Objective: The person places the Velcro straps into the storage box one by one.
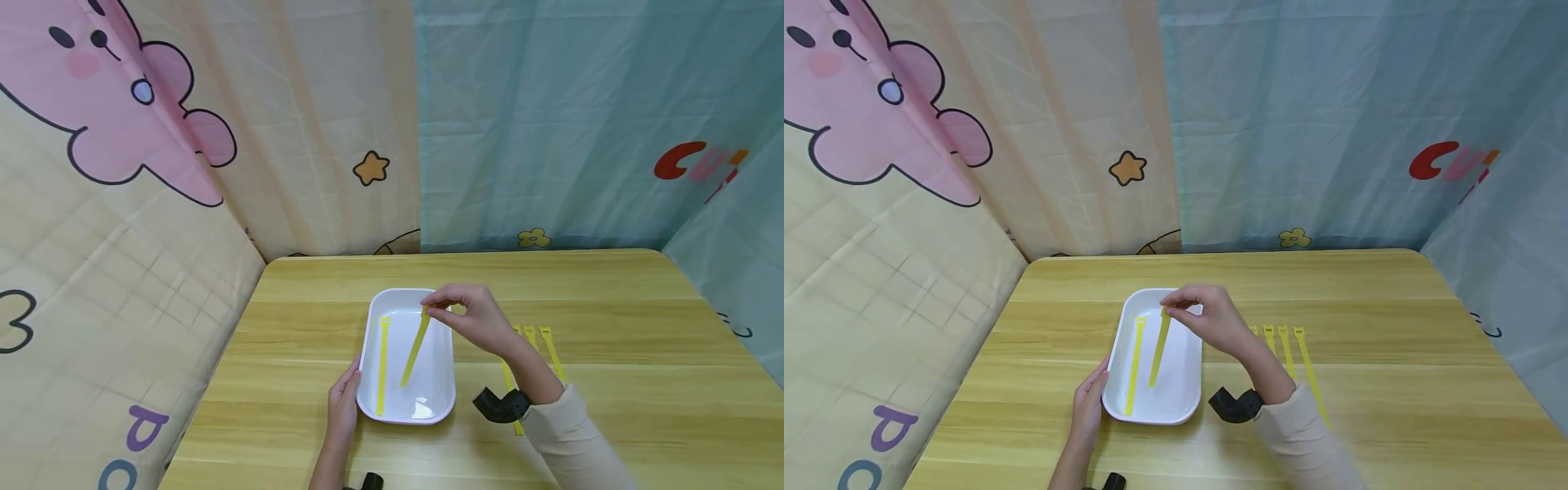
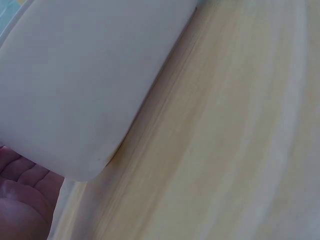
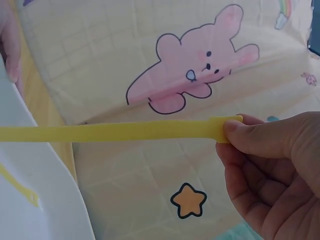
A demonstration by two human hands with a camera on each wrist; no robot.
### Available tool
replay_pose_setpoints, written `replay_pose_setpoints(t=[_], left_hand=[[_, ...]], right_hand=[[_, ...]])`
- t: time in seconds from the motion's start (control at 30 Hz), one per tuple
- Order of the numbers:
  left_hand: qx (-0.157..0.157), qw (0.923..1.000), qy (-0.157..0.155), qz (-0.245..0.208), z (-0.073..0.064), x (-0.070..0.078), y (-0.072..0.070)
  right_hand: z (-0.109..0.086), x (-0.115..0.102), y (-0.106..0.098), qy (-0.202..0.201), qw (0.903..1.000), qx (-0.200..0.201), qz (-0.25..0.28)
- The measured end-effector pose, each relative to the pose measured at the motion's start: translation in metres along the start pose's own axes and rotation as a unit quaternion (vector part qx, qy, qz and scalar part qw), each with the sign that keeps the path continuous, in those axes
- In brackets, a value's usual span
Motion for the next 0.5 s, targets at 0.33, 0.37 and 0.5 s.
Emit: replay_pose_setpoints(t=[0.33, 0.37, 0.5], left_hand=[[-0.001, 1.0, -0.006, -0.005, 0.0, -0.001, 0.0], [0.0, 1.0, -0.006, -0.005, 0.0, -0.001, 0.0], [0.002, 0.9999, -0.008, -0.006, 0.0, -0.001, 0.001]], right_hand=[[-0.005, 0.006, 0.016, 0.029, 0.9986, -0.03, 0.033], [-0.005, 0.006, 0.017, 0.031, 0.9983, -0.035, 0.036], [-0.008, 0.008, 0.022, 0.044, 0.996, -0.053, 0.056]])
Point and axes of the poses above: each hand's wrist, its own z-axis towards the middle knuckle, its own y-axis out of the palm, x = y × z, the point moved 1 cm from there along z, towards the middle knuckle, and after that the axes turned 8 degrees about y, right-handed, at the moved point
